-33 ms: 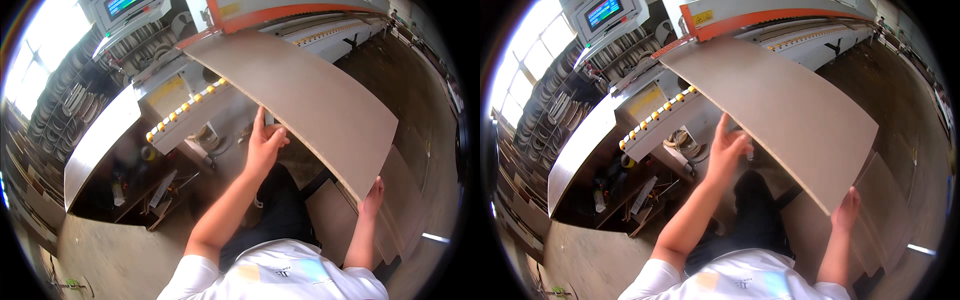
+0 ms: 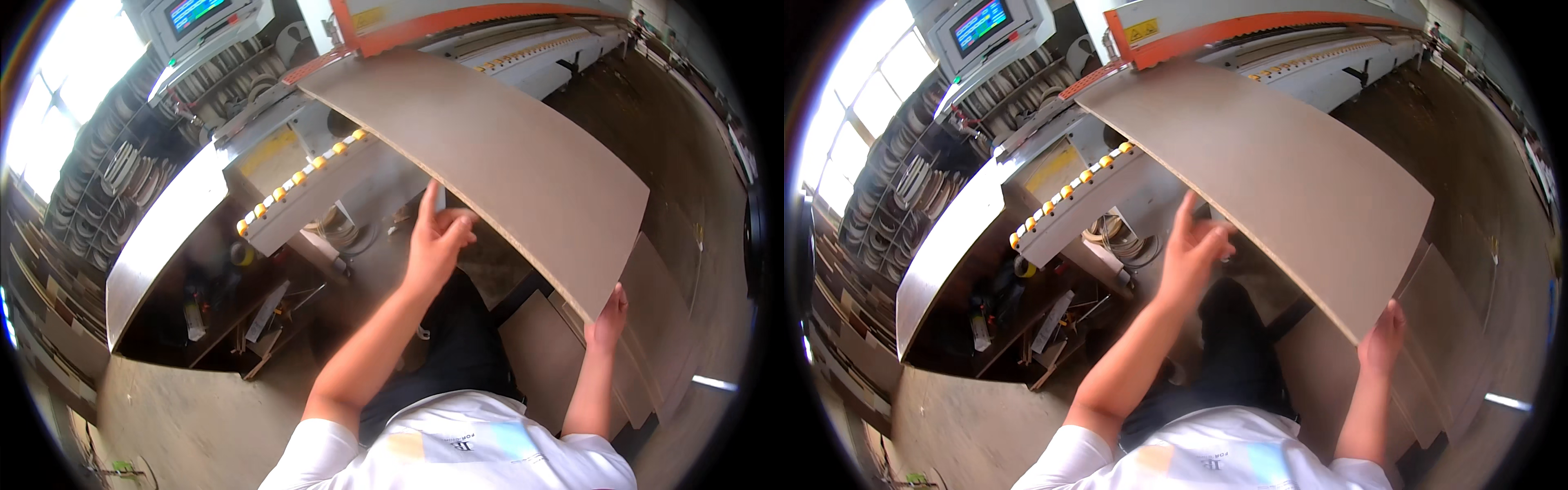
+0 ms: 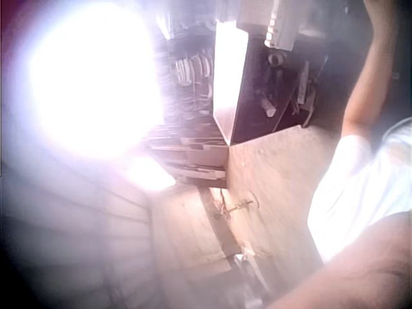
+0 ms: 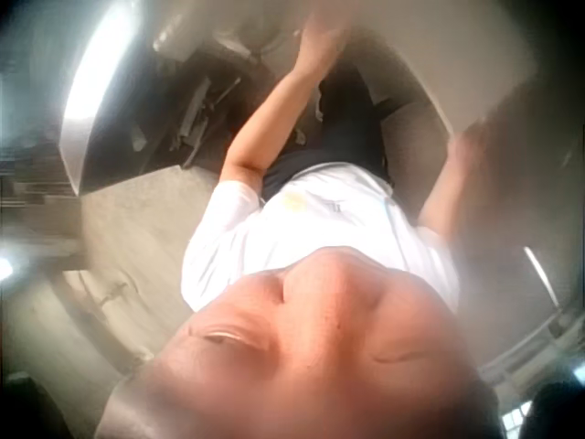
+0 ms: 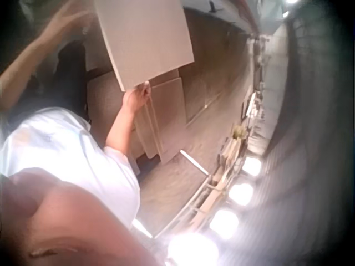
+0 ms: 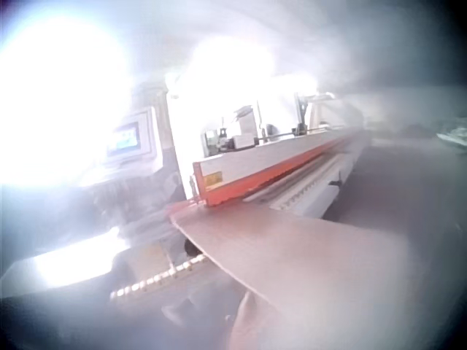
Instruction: The person repeatedly picks up rectangular wood panels from a pile on the floor and places them onto a conveyor belt. The person handles the panels by hand, lifting them one at a time and arranging them on the moving belt in a factory setting.
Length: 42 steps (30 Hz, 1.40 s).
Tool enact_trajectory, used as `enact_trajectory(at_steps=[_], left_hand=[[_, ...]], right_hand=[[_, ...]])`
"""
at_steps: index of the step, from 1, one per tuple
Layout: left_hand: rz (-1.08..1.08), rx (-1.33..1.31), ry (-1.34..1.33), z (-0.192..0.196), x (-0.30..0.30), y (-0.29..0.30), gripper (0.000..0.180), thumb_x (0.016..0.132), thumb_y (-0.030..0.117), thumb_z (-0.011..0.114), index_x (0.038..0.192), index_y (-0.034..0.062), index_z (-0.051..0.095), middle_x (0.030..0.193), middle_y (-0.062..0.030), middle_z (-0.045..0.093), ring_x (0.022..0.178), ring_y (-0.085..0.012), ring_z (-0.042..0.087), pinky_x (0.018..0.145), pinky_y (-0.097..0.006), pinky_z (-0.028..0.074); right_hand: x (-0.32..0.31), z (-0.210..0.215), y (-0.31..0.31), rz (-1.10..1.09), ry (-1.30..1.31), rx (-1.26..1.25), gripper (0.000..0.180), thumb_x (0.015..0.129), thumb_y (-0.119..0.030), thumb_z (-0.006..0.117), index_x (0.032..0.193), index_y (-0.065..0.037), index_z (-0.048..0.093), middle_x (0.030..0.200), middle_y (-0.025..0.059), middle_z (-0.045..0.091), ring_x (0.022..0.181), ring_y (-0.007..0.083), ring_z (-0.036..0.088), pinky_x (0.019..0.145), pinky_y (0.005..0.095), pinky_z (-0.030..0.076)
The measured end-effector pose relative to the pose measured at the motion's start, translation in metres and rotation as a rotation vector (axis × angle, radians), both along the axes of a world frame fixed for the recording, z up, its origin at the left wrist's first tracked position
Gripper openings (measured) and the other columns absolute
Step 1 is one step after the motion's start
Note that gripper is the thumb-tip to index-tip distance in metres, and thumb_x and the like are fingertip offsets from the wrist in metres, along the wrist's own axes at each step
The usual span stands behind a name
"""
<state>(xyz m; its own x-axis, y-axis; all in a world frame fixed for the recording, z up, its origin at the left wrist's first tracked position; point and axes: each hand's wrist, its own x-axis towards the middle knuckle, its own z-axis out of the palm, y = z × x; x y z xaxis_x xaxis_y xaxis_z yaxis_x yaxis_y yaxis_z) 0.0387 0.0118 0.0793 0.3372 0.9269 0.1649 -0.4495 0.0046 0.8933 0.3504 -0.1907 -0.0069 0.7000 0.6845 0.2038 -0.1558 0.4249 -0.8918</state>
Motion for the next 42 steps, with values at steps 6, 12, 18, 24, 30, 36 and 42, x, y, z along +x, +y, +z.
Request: enact_trajectory(at_steps=[6,12,18,24,30,36,42], left_hand=[[-0.431,-0.056,0.431,-0.101,0.047,-0.062,0.042,0.104,0.015,0.069,0.143,0.0002,0.058,0.097,-0.0043,0.071,0.083,-0.0104,0.066,0.074,-0.027,0.055],[-0.054,0.887,0.798,-0.204,0.033,-0.129,0.02,0.089,0.005,0.075,0.109,0.0064,0.074,0.085,-0.0066,0.071,0.074,-0.0246,0.067,0.063,-0.037,0.054],[-0.176,0.835,0.756,-0.192,0.033,-0.124,0.018,0.086,0.0,0.074,0.103,0.0064,0.074,0.086,-0.01,0.071,0.077,-0.0298,0.067,0.065,-0.04,0.055],[-0.201,0.845,0.751,-0.191,0.04,-0.122,0.018,0.086,0.0,0.073,0.103,0.0057,0.074,0.089,-0.0108,0.072,0.078,-0.03,0.068,0.067,-0.039,0.055],[-0.194,0.852,0.808,-0.195,0.046,-0.121,0.018,0.085,-0.001,0.073,0.103,0.0058,0.073,0.089,-0.0102,0.072,0.078,-0.0299,0.068,0.067,-0.039,0.056],[-0.203,0.854,0.793,-0.192,0.053,-0.119,0.021,0.082,-0.004,0.073,0.101,0.0046,0.073,0.087,-0.0124,0.072,0.078,-0.0326,0.069,0.068,-0.041,0.056],[-0.218,0.857,0.779,-0.195,0.054,-0.12,0.018,0.085,-0.001,0.074,0.101,0.0066,0.074,0.088,-0.0098,0.072,0.077,-0.0297,0.068,0.067,-0.039,0.056]], right_hand=[[-0.001,-0.022,0.018,0.156,0.011,-0.083,0.029,0.108,-0.027,0.063,0.109,0.0,0.073,0.101,0.0098,0.076,0.083,0.0138,0.067,0.079,0.0331,0.056],[0.014,-0.09,0.023,-0.048,-0.469,-0.672,0.036,0.105,-0.038,0.065,0.116,-0.005,0.076,0.097,0.0095,0.079,0.085,0.0179,0.073,0.082,0.0314,0.057],[0.121,-0.156,-0.016,-0.336,-0.857,-1.07,0.048,0.102,-0.047,0.065,0.135,-0.013,0.069,0.123,0.0183,0.074,0.117,0.0329,0.07,0.101,0.0426,0.054],[0.226,-0.165,-0.053,-0.38,-0.884,-1.733,0.079,0.102,-0.059,0.054,0.162,-0.009,0.041,0.167,0.0119,0.042,0.156,0.0268,0.037,0.124,0.0449,0.035],[0.21,-0.175,-0.059,-0.352,-0.92,-1.837,0.086,0.1,-0.059,0.055,0.165,-0.007,0.034,0.175,0.0077,0.027,0.161,0.0219,0.025,0.126,0.0436,0.033],[0.185,-0.182,-0.08,-0.299,-1.002,-1.865,0.087,0.099,-0.06,0.055,0.164,-0.004,0.035,0.174,0.0095,0.029,0.16,0.0232,0.027,0.126,0.0432,0.033],[0.138,-0.19,-0.112,-0.362,-1.098,-1.669,0.079,0.098,-0.055,0.061,0.158,-0.005,0.045,0.167,0.0127,0.042,0.155,0.0264,0.037,0.122,0.0409,0.038]])
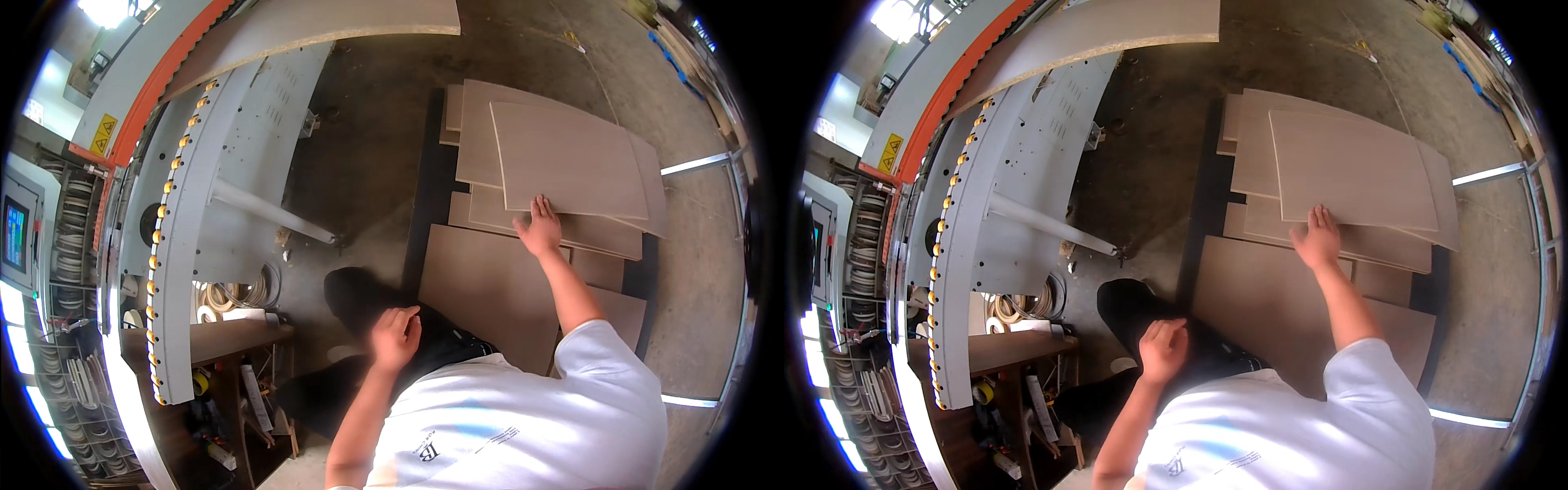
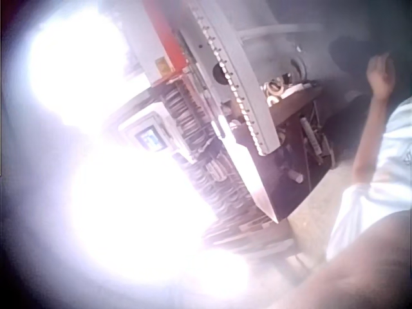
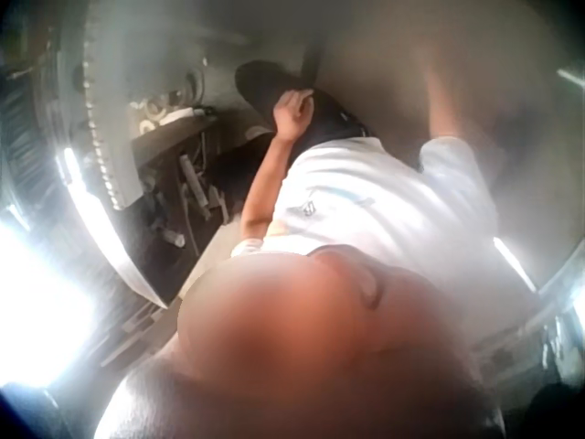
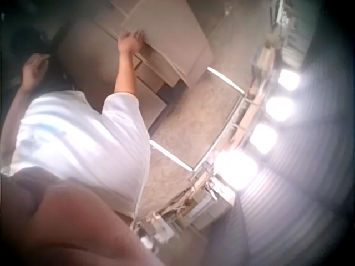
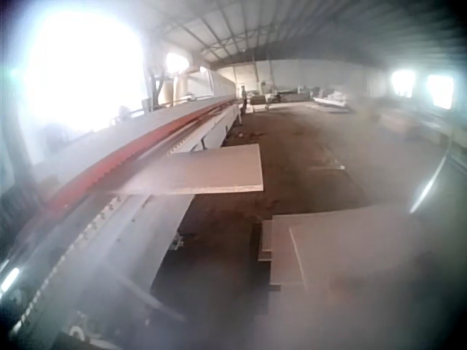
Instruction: The person repeatedly picks up rectangular wood panels from a pile on the floor and places them onto a conveyor belt. The person handles the panels by hand, lifting them one at a time and arranging them on the moving belt in a factory setting.
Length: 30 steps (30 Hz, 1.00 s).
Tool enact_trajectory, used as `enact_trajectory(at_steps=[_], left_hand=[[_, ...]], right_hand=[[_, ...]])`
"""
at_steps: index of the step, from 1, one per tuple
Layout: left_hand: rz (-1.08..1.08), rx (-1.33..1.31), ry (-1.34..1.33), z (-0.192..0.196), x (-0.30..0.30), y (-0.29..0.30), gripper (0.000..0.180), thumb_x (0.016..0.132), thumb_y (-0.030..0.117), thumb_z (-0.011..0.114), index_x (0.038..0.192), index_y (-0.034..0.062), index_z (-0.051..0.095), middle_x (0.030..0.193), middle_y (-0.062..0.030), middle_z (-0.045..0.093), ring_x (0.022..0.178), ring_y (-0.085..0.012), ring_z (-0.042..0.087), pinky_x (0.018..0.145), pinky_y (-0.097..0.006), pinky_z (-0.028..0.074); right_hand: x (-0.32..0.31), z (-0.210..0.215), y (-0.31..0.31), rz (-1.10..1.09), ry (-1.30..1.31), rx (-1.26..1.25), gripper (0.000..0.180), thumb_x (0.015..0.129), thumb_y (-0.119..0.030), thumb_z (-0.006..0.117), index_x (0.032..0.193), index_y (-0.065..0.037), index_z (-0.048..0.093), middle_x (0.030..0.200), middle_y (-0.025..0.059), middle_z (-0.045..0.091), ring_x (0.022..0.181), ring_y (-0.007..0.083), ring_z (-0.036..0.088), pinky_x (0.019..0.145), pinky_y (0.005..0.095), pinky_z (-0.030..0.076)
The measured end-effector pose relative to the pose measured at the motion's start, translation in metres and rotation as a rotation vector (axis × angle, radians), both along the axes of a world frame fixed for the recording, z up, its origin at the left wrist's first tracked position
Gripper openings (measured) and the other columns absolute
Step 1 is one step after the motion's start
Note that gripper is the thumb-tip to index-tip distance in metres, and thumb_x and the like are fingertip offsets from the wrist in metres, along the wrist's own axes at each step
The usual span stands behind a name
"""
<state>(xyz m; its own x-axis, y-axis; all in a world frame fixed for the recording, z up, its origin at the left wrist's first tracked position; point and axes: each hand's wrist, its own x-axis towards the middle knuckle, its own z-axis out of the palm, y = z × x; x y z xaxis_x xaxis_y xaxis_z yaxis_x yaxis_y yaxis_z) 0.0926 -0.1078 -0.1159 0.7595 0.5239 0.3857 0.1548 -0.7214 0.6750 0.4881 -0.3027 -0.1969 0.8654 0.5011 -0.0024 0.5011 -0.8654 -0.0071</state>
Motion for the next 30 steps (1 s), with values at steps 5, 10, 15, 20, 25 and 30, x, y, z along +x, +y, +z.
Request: enact_trajectory(at_steps=[5,10,15,20,25,30], left_hand=[[0.022,-0.016,-0.018,-0.001,-0.01,0.0,0.019,0.085,-0.001,0.074,0.102,0.0066,0.074,0.088,-0.0094,0.072,0.077,-0.0291,0.068,0.066,-0.039,0.056],[-0.011,-0.014,-0.042,0.003,-0.011,0.002,0.019,0.084,-0.002,0.073,0.102,0.0064,0.074,0.088,-0.0091,0.072,0.076,-0.0291,0.068,0.064,-0.039,0.055],[0.027,0.003,-0.052,0.004,-0.017,0.0,0.02,0.084,-0.002,0.073,0.102,0.0066,0.074,0.088,-0.0091,0.072,0.075,-0.0292,0.067,0.064,-0.039,0.055],[0.022,-0.01,-0.067,0.009,-0.006,-0.001,0.02,0.084,-0.002,0.073,0.102,0.0071,0.074,0.088,-0.0085,0.072,0.075,-0.0288,0.067,0.063,-0.039,0.055],[0.085,-0.129,0.07,0.006,0.003,-0.005,0.017,0.088,0.005,0.073,0.105,0.0054,0.074,0.085,-0.0079,0.072,0.072,-0.0262,0.068,0.065,-0.036,0.056],[0.083,-1.06,0.212,0.006,0.046,0.003,0.052,0.099,0.021,0.07,0.144,0.001,0.054,0.131,-0.0165,0.066,0.118,-0.0292,0.066,0.096,-0.041,0.055]], right_hand=[[-0.022,-0.006,-0.01,-0.1,0.092,0.421,0.062,0.095,-0.044,0.073,0.141,-0.004,0.062,0.144,0.0143,0.065,0.135,0.0273,0.061,0.108,0.0409,0.051],[0.073,-0.113,-0.087,-0.774,0.41,1.086,0.051,0.102,-0.04,0.069,0.14,-0.006,0.063,0.137,0.0098,0.069,0.12,0.0213,0.069,0.095,0.0335,0.058],[0.11,-0.081,-0.054,-1.149,0.81,1.502,0.054,0.104,-0.041,0.067,0.148,-0.011,0.057,0.147,0.009,0.06,0.122,0.0276,0.068,0.098,0.0412,0.06],[0.113,-0.095,-0.067,-1.119,0.793,1.543,0.054,0.1,-0.041,0.076,0.141,-0.011,0.057,0.127,0.0131,0.065,0.092,0.0164,0.068,0.074,0.0325,0.062],[0.044,-0.085,-0.046,-1.109,1.018,1.457,0.048,0.099,-0.04,0.077,0.129,-0.007,0.06,0.105,0.0121,0.071,0.067,0.0157,0.068,0.052,0.0238,0.056],[-0.06,-0.064,-0.022,-1.109,1.224,1.424,0.038,0.102,-0.037,0.073,0.121,-0.006,0.063,0.107,0.0087,0.072,0.084,0.0172,0.074,0.056,0.0227,0.055]])
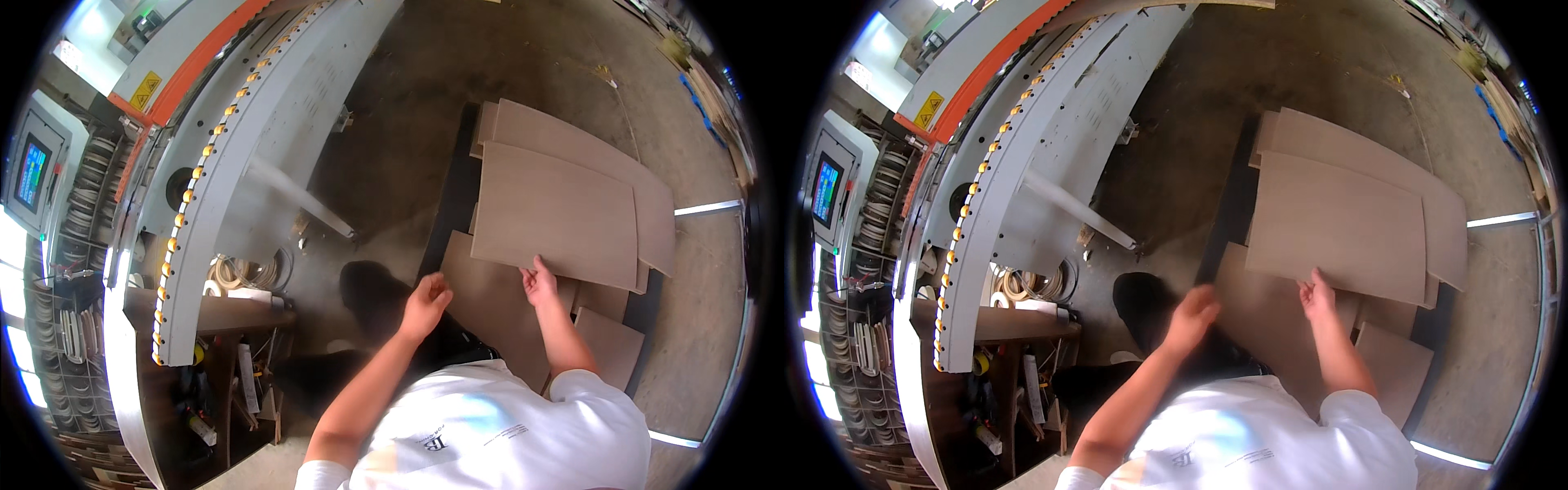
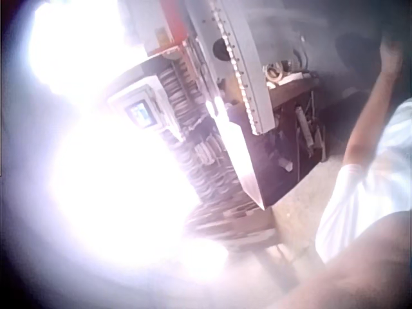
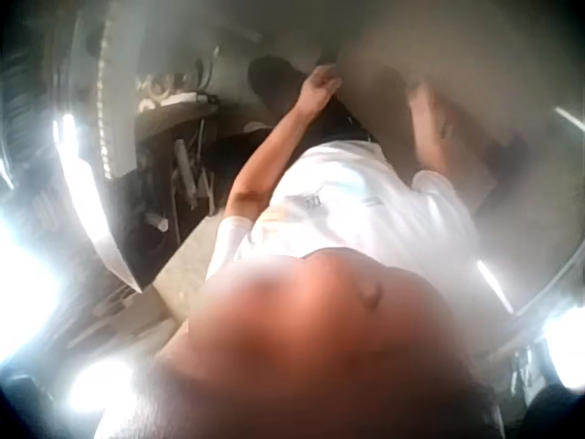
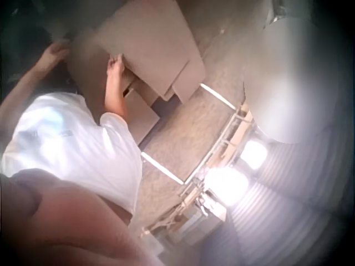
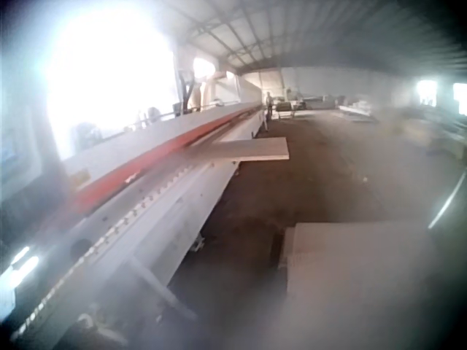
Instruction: The person repeatedly picks up rectangular wood panels from a pile on the floor and places them onto a conveyor belt. The person handles the panels by hand, lifting them one at a time and arranging them on the moving belt in a factory setting.
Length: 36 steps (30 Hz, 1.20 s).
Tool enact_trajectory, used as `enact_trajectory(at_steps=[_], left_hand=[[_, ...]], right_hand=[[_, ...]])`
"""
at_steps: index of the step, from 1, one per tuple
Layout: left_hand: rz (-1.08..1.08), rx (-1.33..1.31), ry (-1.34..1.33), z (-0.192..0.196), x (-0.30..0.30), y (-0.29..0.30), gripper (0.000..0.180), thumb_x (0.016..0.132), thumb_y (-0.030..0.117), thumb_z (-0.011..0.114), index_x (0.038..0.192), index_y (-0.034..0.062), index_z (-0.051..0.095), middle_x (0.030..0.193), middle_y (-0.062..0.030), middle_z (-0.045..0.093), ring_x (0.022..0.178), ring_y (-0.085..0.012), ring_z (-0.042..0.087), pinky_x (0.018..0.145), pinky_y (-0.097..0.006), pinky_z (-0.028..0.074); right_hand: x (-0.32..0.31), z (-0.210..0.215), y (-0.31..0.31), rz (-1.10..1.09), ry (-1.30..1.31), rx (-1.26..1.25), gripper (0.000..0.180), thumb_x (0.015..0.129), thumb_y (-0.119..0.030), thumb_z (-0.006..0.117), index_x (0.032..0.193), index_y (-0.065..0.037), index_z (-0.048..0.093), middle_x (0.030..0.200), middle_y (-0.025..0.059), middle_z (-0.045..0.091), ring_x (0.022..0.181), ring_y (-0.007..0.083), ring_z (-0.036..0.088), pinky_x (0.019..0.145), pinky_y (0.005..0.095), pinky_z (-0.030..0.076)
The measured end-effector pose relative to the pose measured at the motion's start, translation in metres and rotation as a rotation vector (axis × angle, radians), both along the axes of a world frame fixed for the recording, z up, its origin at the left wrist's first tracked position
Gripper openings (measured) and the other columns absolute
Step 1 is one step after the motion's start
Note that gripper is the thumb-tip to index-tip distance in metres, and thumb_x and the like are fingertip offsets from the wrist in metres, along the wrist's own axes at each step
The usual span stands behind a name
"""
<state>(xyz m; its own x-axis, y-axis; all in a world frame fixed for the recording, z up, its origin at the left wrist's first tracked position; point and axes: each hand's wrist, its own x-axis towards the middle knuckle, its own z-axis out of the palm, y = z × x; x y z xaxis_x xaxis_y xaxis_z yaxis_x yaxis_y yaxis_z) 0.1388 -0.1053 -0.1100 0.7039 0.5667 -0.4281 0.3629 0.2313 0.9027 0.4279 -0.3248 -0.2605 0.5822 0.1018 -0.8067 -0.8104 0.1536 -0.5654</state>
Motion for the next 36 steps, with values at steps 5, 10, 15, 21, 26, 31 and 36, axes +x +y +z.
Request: enact_trajectory(at_steps=[5,10,15,21,26,31,36], left_hand=[[0.308,-0.512,0.057,-0.028,0.044,-0.007,0.093,0.1,0.032,0.07,0.167,0.0024,0.012,0.164,-0.0201,0.035,0.148,-0.0357,0.041,0.114,-0.054,0.043],[0.532,-0.626,-0.082,-0.047,0.049,-0.002,0.058,0.105,0.025,0.065,0.149,0.0044,0.033,0.132,-0.0149,0.056,0.114,-0.0304,0.064,0.096,-0.05,0.057],[0.626,-0.615,-0.302,-0.049,0.04,0.0,0.046,0.103,0.027,0.069,0.136,0.0032,0.049,0.107,-0.0157,0.061,0.089,-0.0292,0.067,0.084,-0.047,0.062],[0.564,-0.641,-0.196,-0.028,0.037,0.001,0.033,0.108,0.027,0.06,0.136,0.0094,0.056,0.119,-0.0074,0.07,0.102,-0.0224,0.071,0.088,-0.041,0.059],[0.473,-0.717,-0.231,-0.026,0.036,0.005,0.038,0.101,0.027,0.071,0.13,0.0055,0.06,0.11,-0.0093,0.066,0.094,-0.0237,0.065,0.086,-0.042,0.058],[0.476,-0.753,-0.3,-0.047,0.025,0.012,0.026,0.103,0.027,0.068,0.123,0.0098,0.065,0.12,-0.0046,0.07,0.106,-0.0193,0.068,0.09,-0.038,0.053],[0.488,-0.796,-0.519,-0.015,-0.013,0.008,0.032,0.103,0.027,0.066,0.129,0.0083,0.062,0.13,-0.0057,0.067,0.118,-0.0213,0.063,0.099,-0.04,0.048]], right_hand=[[-0.093,0.063,0.023,0.114,0.084,0.151,0.032,0.106,-0.033,0.067,0.125,-0.008,0.064,0.114,0.0069,0.073,0.111,0.0186,0.071,0.073,0.0269,0.056],[-0.135,0.114,0.024,0.388,0.146,0.223,0.042,0.107,-0.039,0.062,0.134,-0.007,0.058,0.126,0.0134,0.073,0.109,0.0239,0.072,0.079,0.0346,0.055],[-0.085,0.176,0.006,1.117,-0.152,0.025,0.039,0.107,-0.041,0.06,0.114,-0.004,0.068,0.106,0.0111,0.078,0.094,0.0198,0.075,0.075,0.0318,0.055],[0.085,0.136,-0.109,0.724,-1.125,-1.306,0.049,0.102,-0.046,0.064,0.139,-0.013,0.062,0.139,0.0153,0.068,0.128,0.0355,0.064,0.106,0.0455,0.051],[0.138,0.069,-0.222,0.558,-0.622,-1.273,0.082,0.103,-0.059,0.055,0.157,0.002,0.045,0.163,0.0184,0.047,0.15,0.033,0.044,0.123,0.0452,0.034],[0.116,0.054,-0.227,0.338,-0.634,-0.903,0.082,0.103,-0.059,0.055,0.155,0.004,0.048,0.163,0.0159,0.047,0.151,0.0289,0.043,0.124,0.0413,0.031],[0.044,0.065,-0.21,0.238,-0.324,-0.608,0.084,0.098,-0.062,0.061,0.151,0.002,0.053,0.152,0.0153,0.058,0.139,0.0312,0.055,0.118,0.0447,0.041]])
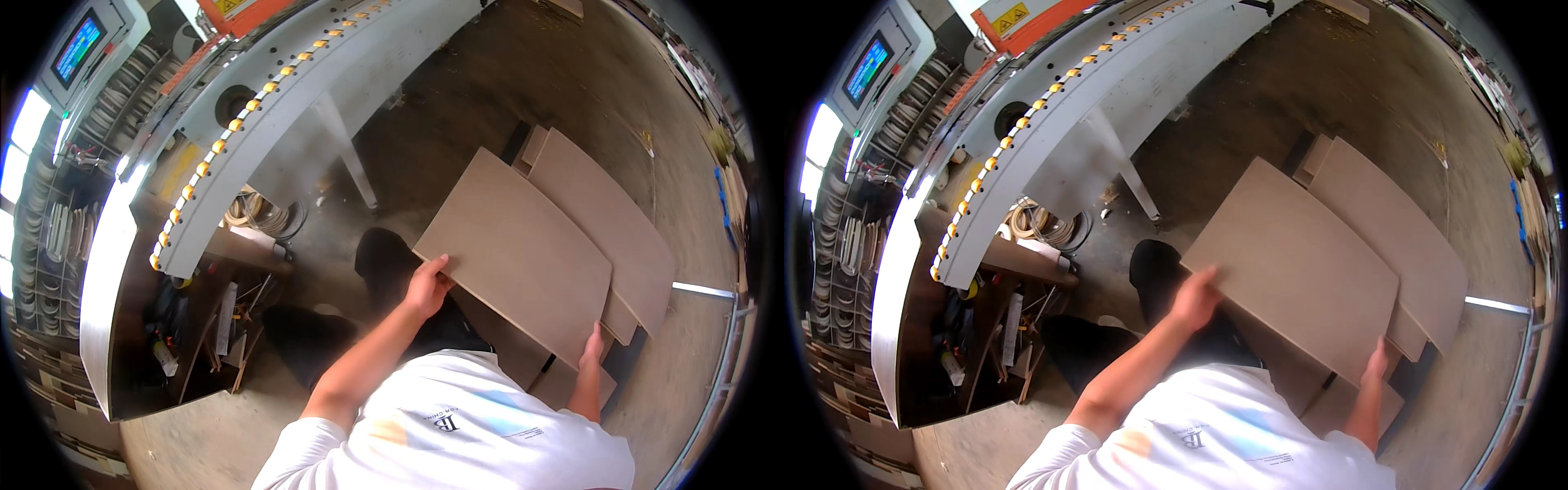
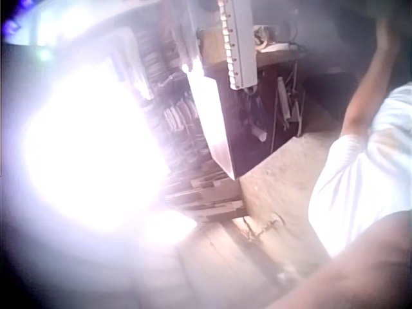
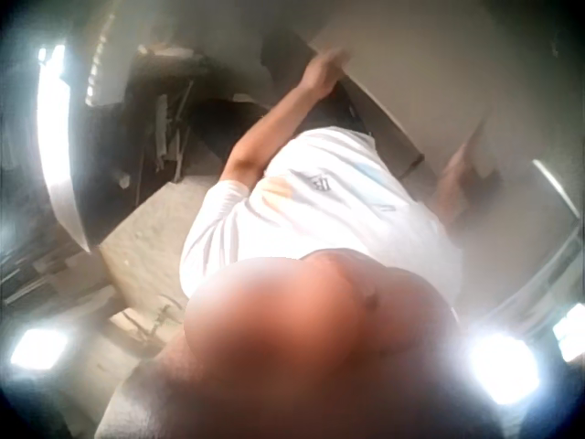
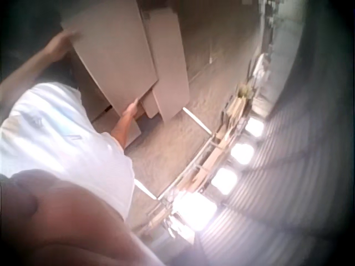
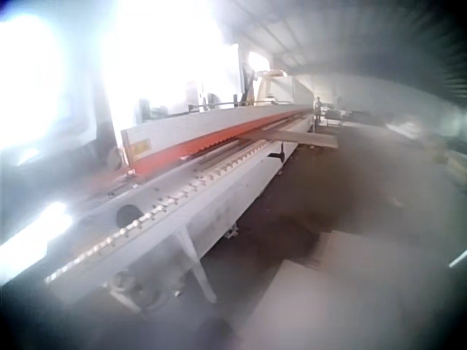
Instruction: The person repeatedly picks up rectangular wood panels from a pile on the floor and places them onto a conveyor belt. The person handles the panels by hand, lifting them one at a time and arranging them on the moving belt in a factory setting.
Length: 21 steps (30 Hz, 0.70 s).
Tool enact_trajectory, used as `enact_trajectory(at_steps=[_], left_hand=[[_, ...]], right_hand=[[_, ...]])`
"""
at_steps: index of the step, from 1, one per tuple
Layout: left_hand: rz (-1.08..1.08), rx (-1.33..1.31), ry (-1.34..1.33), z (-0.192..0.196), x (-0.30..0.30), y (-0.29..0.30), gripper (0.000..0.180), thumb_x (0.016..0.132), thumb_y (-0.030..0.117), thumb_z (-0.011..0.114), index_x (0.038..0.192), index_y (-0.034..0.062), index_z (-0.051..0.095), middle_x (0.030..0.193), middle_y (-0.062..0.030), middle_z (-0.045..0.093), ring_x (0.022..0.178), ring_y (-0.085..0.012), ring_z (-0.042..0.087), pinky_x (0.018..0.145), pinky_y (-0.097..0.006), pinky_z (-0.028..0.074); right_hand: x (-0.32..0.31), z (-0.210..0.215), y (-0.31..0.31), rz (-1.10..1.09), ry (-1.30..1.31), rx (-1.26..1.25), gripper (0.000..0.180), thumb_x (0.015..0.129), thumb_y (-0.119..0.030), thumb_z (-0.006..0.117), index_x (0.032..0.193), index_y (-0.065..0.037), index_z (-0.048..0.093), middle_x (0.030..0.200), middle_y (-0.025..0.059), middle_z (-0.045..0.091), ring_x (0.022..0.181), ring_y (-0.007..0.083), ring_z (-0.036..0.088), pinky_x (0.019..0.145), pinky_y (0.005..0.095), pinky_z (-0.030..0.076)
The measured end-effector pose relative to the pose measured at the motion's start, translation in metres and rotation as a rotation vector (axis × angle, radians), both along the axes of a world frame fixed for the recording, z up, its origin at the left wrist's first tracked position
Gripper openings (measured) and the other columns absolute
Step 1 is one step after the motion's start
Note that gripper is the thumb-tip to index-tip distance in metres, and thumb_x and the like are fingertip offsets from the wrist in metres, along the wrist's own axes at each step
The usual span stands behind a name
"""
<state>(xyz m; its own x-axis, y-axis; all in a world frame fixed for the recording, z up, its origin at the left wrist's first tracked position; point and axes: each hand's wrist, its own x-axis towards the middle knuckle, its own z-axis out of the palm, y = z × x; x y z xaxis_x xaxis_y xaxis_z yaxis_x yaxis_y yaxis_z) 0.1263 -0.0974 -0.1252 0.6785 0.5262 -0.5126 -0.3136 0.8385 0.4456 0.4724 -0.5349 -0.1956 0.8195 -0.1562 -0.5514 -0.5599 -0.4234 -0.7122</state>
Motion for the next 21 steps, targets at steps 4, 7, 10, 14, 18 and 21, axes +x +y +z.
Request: enact_trajectory(at_steps=[4,7,10,14,18,21], left_hand=[[0.049,0.072,-0.165,0.002,-0.036,-0.003,0.039,0.103,0.025,0.065,0.136,0.0064,0.057,0.134,-0.0081,0.066,0.126,-0.0255,0.061,0.108,-0.046,0.046],[0.004,0.147,-0.246,0.034,-0.061,-0.009,0.042,0.101,0.022,0.069,0.138,0.0061,0.056,0.136,-0.0108,0.065,0.129,-0.0287,0.061,0.111,-0.05,0.048],[-0.116,0.237,-0.165,0.047,-0.078,-0.022,0.047,0.101,0.019,0.069,0.143,0.0048,0.054,0.138,-0.0125,0.064,0.13,-0.0295,0.061,0.109,-0.048,0.05],[-0.115,0.355,-0.004,0.064,-0.089,-0.02,0.044,0.1,0.017,0.071,0.138,0.0008,0.057,0.133,-0.0125,0.066,0.123,-0.026,0.063,0.106,-0.044,0.052],[0.023,0.515,0.1,0.084,-0.121,-0.001,0.037,0.098,0.015,0.071,0.131,-0.0001,0.063,0.124,-0.0101,0.069,0.117,-0.0224,0.064,0.102,-0.04,0.051],[0.18,0.564,0.166,0.114,-0.143,0.01,0.034,0.093,0.012,0.074,0.124,0.0009,0.067,0.117,-0.0071,0.071,0.109,-0.019,0.065,0.097,-0.037,0.049]], right_hand=[[-0.051,0.01,0.03,-0.04,0.05,0.307,0.077,0.097,-0.06,0.063,0.145,0.0,0.059,0.141,0.0142,0.065,0.129,0.0313,0.062,0.107,0.0469,0.05],[-0.081,0.013,0.059,-0.045,0.09,0.44,0.072,0.097,-0.058,0.063,0.141,-0.001,0.061,0.138,0.014,0.065,0.126,0.0309,0.063,0.105,0.0472,0.051],[-0.111,0.034,0.11,-0.027,0.125,0.534,0.069,0.097,-0.057,0.063,0.139,-0.002,0.062,0.136,0.0133,0.065,0.122,0.0308,0.063,0.104,0.0471,0.051],[-0.121,0.042,0.154,0.041,0.137,0.591,0.069,0.095,-0.058,0.063,0.14,-0.007,0.062,0.137,0.0101,0.065,0.124,0.0292,0.061,0.107,0.0469,0.049],[-0.137,0.062,0.201,0.113,0.17,0.635,0.07,0.093,-0.06,0.064,0.142,-0.01,0.06,0.14,0.0084,0.063,0.128,0.0282,0.059,0.109,0.0471,0.047],[-0.162,0.085,0.244,0.155,0.21,0.69,0.071,0.093,-0.059,0.065,0.144,-0.011,0.058,0.144,0.0081,0.06,0.129,0.0279,0.058,0.11,0.0472,0.047]])
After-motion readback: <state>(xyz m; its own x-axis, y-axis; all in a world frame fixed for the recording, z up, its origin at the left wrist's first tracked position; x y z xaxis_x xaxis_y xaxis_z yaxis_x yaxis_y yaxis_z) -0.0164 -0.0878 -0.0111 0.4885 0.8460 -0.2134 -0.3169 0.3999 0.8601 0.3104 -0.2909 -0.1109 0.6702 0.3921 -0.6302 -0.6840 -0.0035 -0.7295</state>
